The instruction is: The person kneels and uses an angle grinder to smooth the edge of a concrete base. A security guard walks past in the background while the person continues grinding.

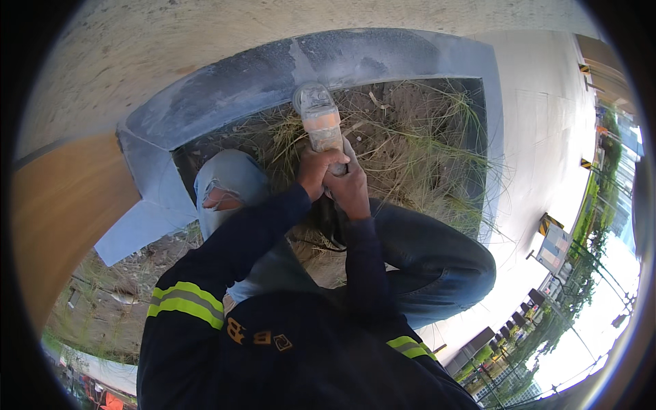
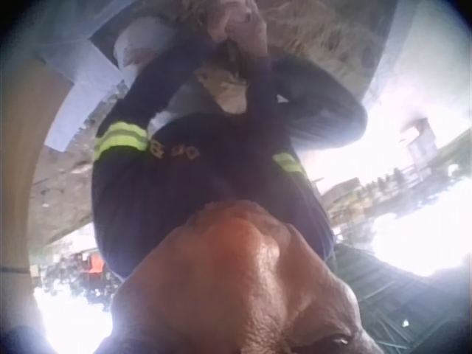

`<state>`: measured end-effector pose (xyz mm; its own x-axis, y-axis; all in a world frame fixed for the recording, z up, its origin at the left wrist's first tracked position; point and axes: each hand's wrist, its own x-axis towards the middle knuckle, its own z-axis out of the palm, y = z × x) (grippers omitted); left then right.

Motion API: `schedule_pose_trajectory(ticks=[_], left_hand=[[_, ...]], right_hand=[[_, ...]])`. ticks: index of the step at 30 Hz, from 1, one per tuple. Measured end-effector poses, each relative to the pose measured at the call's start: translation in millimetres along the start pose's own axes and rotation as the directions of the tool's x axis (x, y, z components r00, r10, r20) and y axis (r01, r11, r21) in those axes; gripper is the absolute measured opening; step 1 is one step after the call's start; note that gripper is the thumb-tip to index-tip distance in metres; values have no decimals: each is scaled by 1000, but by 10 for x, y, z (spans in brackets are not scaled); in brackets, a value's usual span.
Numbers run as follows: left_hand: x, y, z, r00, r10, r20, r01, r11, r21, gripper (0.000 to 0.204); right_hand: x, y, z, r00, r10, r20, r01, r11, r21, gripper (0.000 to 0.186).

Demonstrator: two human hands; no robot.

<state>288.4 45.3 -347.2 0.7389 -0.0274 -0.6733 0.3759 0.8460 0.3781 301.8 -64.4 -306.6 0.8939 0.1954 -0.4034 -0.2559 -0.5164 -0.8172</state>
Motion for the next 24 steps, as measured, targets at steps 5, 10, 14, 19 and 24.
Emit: schedule_pose_trajectory(ticks=[5, 10, 14, 19, 24], left_hand=[[282, -114, 188, 998, 26, 49, -28, 999, 33, 41], [364, -29, 232, 998, -25, 53, 22, 998, 67, 39], [33, 134, 70, 997, 67, -30, -66, 996, 55, 38], [286, -60, 78, 997, 72, 40, -72, 997, -5, 35], [368, -23, 297, 998, -23, 56, 17, 995, 98, 32]], right_hand=[[126, -69, -173, 997, 27, -77, -25, 999, 33, 84], [228, -11, -161, 993, -50, -104, 49, 999, -15, 87], [129, 14, 32, 1000, -22, -3, 22, 998, -66, 88], [167, -40, -27, 996, -52, -78, 49, 998, -47, 87], [246, 34, -186, 991, -40, -129, 34, 998, -52, 83]])
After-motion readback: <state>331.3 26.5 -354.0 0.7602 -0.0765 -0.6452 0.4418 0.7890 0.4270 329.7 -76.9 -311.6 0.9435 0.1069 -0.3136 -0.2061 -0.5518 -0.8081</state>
